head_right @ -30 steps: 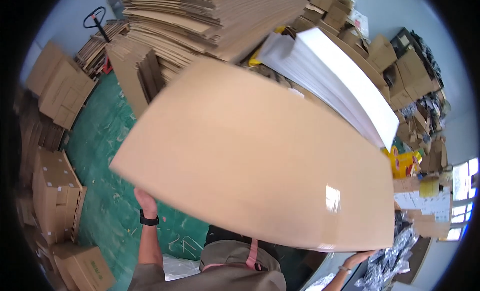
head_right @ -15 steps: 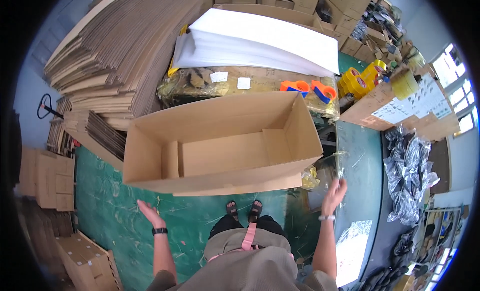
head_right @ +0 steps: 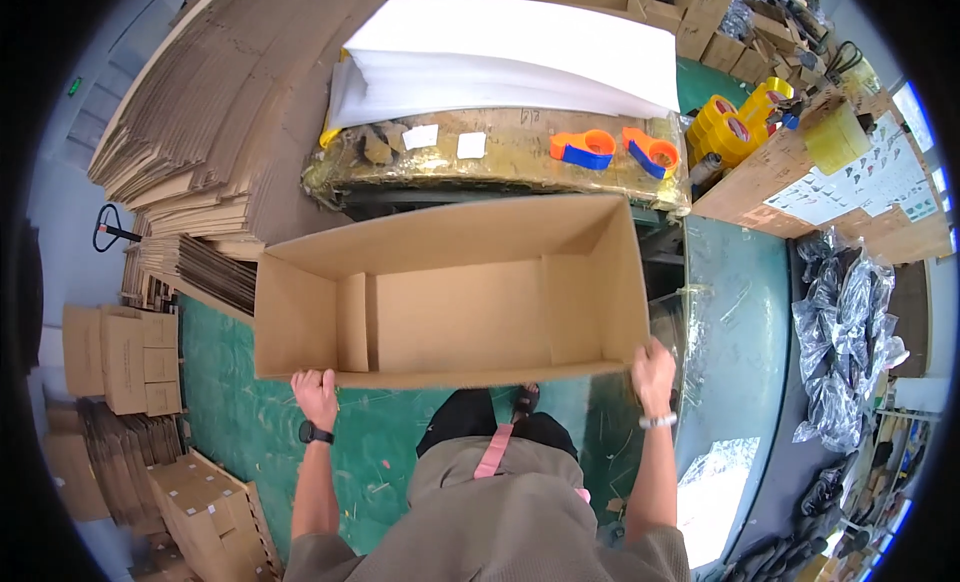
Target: The recorder is seen packing bicycle saddles into cardboard boxes, placing foam sheets, sealing the boxes with a tape dispenser, and applying labels.
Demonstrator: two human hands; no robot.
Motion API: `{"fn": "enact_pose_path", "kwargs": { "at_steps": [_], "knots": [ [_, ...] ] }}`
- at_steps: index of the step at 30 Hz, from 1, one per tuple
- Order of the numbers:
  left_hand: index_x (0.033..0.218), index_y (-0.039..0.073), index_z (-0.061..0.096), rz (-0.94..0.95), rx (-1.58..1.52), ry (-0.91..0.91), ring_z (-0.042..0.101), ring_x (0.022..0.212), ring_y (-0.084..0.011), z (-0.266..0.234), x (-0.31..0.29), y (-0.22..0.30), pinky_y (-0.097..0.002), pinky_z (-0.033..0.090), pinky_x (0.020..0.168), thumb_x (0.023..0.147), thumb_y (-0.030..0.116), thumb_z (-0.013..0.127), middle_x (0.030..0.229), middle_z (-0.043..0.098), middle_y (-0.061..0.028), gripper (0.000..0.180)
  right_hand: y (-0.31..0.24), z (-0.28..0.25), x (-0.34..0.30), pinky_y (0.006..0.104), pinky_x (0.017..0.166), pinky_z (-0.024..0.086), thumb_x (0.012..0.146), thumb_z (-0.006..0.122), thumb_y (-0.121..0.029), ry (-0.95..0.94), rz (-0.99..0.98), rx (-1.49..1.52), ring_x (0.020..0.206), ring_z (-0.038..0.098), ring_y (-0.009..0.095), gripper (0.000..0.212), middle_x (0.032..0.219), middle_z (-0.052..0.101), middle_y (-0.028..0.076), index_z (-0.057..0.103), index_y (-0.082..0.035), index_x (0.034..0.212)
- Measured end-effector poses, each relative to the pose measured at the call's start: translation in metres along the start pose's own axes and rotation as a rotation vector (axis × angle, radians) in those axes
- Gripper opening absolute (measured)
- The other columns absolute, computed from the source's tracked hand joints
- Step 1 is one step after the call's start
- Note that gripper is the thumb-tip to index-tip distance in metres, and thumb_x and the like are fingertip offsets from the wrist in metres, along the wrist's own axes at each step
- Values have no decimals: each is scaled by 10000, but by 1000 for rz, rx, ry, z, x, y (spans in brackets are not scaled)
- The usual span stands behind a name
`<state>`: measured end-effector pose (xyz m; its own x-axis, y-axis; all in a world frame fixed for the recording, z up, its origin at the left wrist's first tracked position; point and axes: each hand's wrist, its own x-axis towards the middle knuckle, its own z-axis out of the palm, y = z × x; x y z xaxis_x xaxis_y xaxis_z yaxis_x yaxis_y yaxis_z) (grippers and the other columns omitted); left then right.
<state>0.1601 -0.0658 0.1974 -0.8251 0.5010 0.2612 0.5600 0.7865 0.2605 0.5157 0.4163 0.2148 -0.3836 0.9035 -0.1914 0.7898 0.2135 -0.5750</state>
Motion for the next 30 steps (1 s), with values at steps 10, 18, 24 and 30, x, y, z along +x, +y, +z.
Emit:
{"fn": "enact_pose_path", "kwargs": {
  "at_steps": [10,18,24,30],
  "knots": [
    [675,50,555,56,76,-213,531,781,-339,-5,-9,18,-473,399,834,868,194,598,736,563,-124,245,-93,-15,31,448,1002,458,831,739,-151,241,-346,-108,1159,554,399,462,1248,589,221,593,11,1238],
    [688,56,556,10,-80,-236,517,794,-339,-2,-7,16,-468,378,838,832,172,587,750,564,-121,187,-269,57,293,489,1000,429,805,718,-157,388,-729,-314,1174,515,404,534,1285,550,226,546,-16,1290],
    [694,62,568,-24,-164,-246,520,798,-316,-5,2,21,-451,378,826,813,153,609,737,568,-98,155,-274,66,443,489,932,497,859,644,-235,362,-676,-746,1161,558,402,457,1265,592,188,589,-112,1296],
    [841,45,684,-203,-110,-603,611,909,-339,-31,70,46,-480,408,975,823,259,672,841,668,-140,215,-295,67,401,422,958,498,943,577,-183,300,-864,-253,1041,650,399,279,1148,688,204,700,-3,1119]
  ]
}}
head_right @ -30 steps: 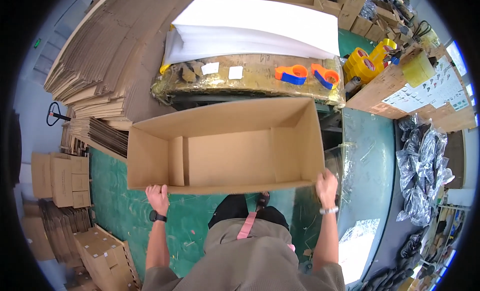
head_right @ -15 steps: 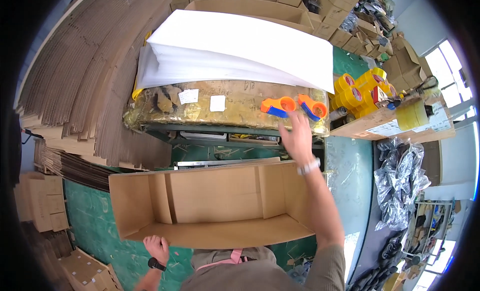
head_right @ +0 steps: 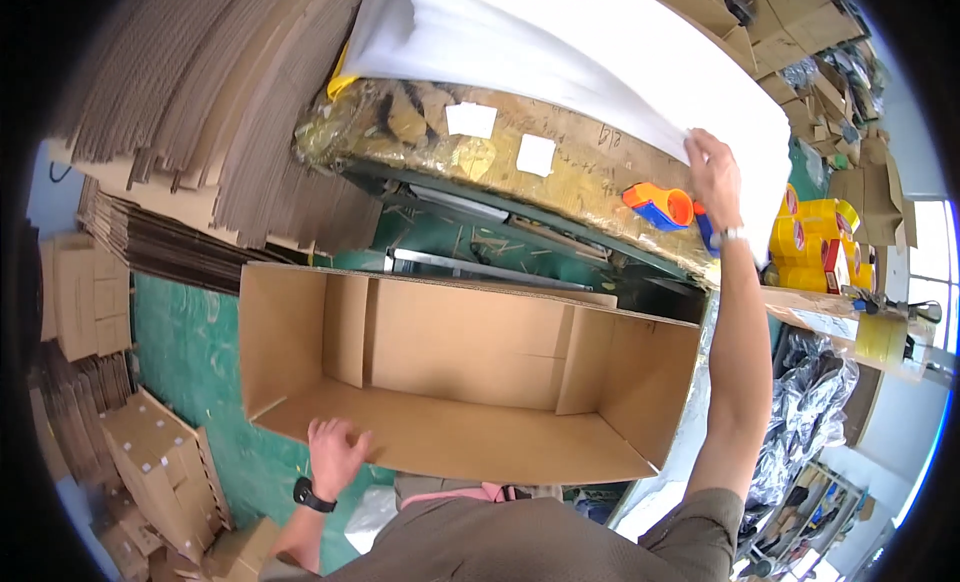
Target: The recorder is seen packing bicycle saddles into cardboard boxes, placing foam sheets, sealing the boxes with a tape dispenser, and applying labels.
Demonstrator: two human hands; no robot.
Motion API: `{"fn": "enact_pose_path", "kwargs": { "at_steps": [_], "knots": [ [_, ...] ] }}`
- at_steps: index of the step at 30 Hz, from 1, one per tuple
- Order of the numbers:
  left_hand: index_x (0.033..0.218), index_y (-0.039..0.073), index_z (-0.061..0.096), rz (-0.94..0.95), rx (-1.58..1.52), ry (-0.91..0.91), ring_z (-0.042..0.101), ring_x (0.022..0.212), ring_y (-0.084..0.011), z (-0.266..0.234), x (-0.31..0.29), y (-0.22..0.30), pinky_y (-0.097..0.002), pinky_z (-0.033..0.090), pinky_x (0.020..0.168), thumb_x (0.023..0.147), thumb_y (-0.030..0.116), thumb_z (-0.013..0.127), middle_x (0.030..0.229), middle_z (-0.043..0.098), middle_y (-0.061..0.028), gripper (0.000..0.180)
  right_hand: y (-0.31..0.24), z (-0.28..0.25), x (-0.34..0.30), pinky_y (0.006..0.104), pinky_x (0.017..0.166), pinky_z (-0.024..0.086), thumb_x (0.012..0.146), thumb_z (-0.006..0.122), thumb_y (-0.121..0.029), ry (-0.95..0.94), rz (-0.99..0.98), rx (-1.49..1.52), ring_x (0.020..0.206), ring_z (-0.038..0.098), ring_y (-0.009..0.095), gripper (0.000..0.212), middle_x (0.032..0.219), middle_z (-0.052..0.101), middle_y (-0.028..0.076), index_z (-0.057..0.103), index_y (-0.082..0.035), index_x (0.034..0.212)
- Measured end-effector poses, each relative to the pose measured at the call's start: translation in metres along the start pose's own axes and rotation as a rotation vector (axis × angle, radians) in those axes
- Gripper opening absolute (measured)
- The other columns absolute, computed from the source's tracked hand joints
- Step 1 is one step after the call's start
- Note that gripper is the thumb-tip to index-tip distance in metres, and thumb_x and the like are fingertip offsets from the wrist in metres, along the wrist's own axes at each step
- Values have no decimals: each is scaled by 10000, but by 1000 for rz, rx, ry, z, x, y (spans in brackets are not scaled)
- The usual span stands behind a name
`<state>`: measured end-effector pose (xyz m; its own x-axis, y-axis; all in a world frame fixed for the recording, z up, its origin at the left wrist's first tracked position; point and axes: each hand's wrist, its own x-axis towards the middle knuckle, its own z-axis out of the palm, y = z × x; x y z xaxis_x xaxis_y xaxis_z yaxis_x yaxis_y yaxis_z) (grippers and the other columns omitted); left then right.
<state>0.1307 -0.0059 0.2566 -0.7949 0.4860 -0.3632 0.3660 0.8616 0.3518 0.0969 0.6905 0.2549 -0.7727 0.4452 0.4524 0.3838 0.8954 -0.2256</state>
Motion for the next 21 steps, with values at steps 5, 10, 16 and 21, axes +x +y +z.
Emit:
{"fn": "enact_pose_path", "kwargs": {
  "at_steps": [5,10,16,21],
  "knots": [
    [964,45,670,458,-157,99,619,959,-310,-34,76,95,-469,437,981,824,256,713,969,673,-127,256,8,-17,-16,423,996,477,942,580,-181,-91,139,-115,1102,628,362,260,1187,687,154,725,-51,1114],
    [982,62,656,785,-152,128,613,989,-289,-20,133,171,-451,453,971,813,218,727,1001,662,-91,241,17,6,4,444,893,520,919,572,-237,-195,446,-85,940,692,358,266,996,728,179,749,-95,1057],
    [968,56,638,956,-231,233,601,1026,-307,-11,171,224,-457,449,981,798,218,729,1011,654,-97,252,21,-28,-5,433,891,504,928,572,-254,197,491,-209,956,685,323,262,976,734,152,750,-116,1061],
    [1409,46,465,760,-9,697,336,1400,-416,-70,250,242,-543,311,1117,820,266,700,1478,415,-206,672,-71,-99,-14,396,949,443,852,621,-72,330,-180,-443,1015,623,234,235,1060,697,58,705,-123,1065]
  ]
}}
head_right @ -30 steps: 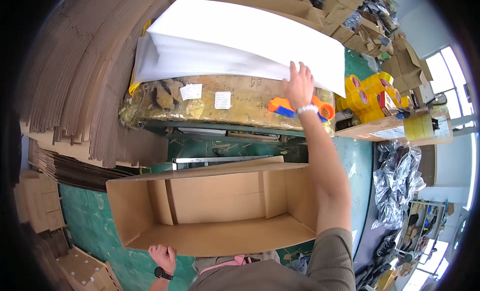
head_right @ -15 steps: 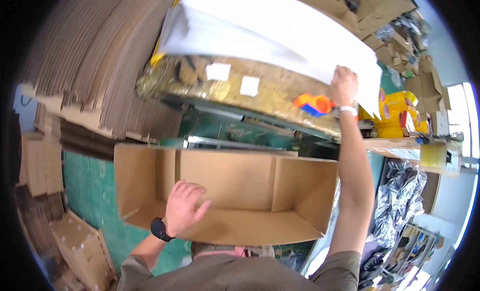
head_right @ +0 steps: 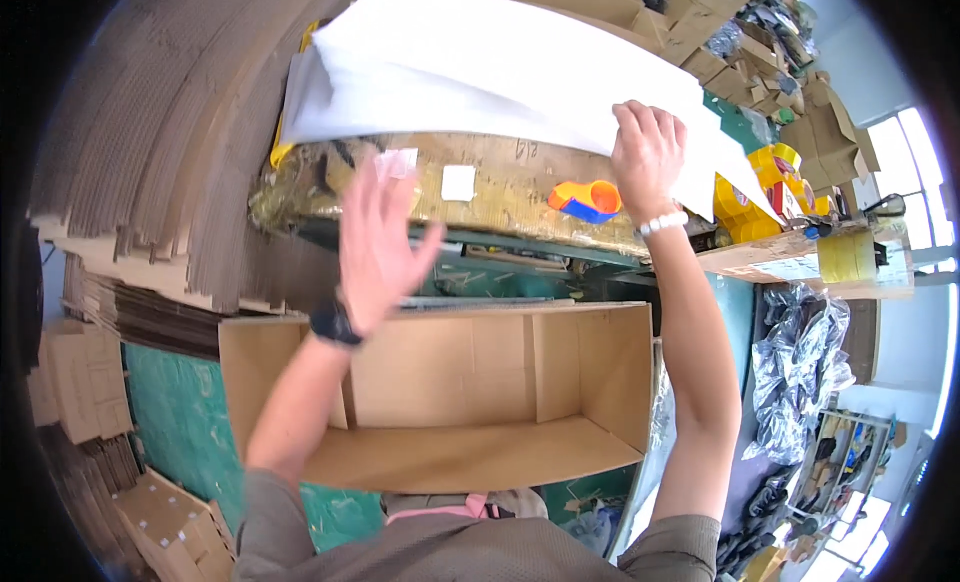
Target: The recorder is seen packing bicycle saddles into cardboard boxes, placing foam sheets, sealing the boxes with a tape dispenser, and applying labels.
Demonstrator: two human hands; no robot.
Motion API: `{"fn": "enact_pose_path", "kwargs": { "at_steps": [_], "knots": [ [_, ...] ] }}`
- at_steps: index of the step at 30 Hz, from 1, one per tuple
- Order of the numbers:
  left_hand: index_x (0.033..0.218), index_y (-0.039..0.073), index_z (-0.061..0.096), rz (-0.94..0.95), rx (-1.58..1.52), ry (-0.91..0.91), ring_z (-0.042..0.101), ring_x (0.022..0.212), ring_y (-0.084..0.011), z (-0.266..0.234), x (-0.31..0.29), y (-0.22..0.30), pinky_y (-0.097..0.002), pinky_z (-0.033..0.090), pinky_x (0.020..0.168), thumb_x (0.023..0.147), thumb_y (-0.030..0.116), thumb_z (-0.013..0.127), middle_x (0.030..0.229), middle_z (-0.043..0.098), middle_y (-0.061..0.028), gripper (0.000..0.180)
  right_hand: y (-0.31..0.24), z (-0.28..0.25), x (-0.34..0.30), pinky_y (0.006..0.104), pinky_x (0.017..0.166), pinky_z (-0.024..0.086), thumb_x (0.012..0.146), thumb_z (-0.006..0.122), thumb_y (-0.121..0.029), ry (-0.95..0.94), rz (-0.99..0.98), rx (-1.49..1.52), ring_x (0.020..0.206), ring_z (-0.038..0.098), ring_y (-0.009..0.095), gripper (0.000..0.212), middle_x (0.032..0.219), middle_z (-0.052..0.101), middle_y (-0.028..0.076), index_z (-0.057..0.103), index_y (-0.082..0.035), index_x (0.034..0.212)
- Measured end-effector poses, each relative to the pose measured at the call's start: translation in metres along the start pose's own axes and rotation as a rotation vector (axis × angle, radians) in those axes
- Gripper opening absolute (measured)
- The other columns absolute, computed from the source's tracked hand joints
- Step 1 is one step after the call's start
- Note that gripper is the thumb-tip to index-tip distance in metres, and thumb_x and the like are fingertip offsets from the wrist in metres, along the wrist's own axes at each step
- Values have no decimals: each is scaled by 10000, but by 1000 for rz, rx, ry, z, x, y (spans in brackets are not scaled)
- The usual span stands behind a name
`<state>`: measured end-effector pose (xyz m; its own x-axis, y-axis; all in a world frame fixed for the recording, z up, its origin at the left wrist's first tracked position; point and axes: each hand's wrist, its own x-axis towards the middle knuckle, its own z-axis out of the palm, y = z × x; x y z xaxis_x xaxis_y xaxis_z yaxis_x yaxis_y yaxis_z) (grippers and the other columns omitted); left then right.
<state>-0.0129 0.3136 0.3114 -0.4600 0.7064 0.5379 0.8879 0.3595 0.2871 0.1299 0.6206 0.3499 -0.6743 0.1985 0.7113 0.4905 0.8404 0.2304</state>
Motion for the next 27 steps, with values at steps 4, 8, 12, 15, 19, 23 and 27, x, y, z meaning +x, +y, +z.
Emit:
{"fn": "enact_pose_path", "kwargs": {
  "at_steps": [4,8,12,15,19,23,27],
  "knots": [
    [1359,110,514,184,266,216,396,1345,-402,-18,55,-61,-566,282,1125,764,202,745,1401,489,-143,646,-83,-95,-41,398,837,470,733,642,-13,-103,-240,341,930,628,258,368,1080,676,87,671,-55,1097],
    [966,106,641,310,158,-235,611,978,-355,-39,-42,-65,-555,371,1041,806,128,630,995,627,-120,162,-109,-147,-181,416,770,521,751,605,-49,-588,-258,675,917,638,287,355,1104,657,126,669,-37,1100],
    [940,103,647,278,81,-1004,584,1035,-333,-45,-248,-36,-498,433,987,807,173,617,959,612,-114,153,-138,-121,-296,459,888,478,766,662,-108,-1000,-115,772,997,603,305,165,985,636,97,643,-61,924],
    [904,108,658,25,-141,-1028,584,1010,-298,24,-340,-76,-430,415,998,833,183,617,961,641,-98,111,-165,-77,-380,534,992,406,799,655,-182,-1412,-172,688,1148,556,324,192,1043,659,128,673,-67,952],
    [921,124,667,2,-35,-978,568,1086,-294,94,-413,-108,-454,393,1026,846,284,666,1013,656,-85,177,-202,-21,-477,552,1005,415,836,625,-236,-1537,-15,406,1157,556,338,250,1046,675,160,688,-82,1023],
    [1083,97,653,-695,5,-1314,486,1243,-336,92,-401,-119,-481,395,1033,836,348,683,1256,580,-120,354,-192,-8,-472,520,984,463,827,645,-259,-1880,276,578,1146,568,359,306,1089,676,172,713,-91,1074],
    [1331,85,515,-581,337,-903,413,1324,-403,76,-419,-155,-470,392,1064,835,329,683,1490,378,-168,578,-179,-13,-437,514,964,482,786,705,-302,-1455,638,357,1274,491,375,581,1354,528,179,547,-81,1300]
  ]
}}
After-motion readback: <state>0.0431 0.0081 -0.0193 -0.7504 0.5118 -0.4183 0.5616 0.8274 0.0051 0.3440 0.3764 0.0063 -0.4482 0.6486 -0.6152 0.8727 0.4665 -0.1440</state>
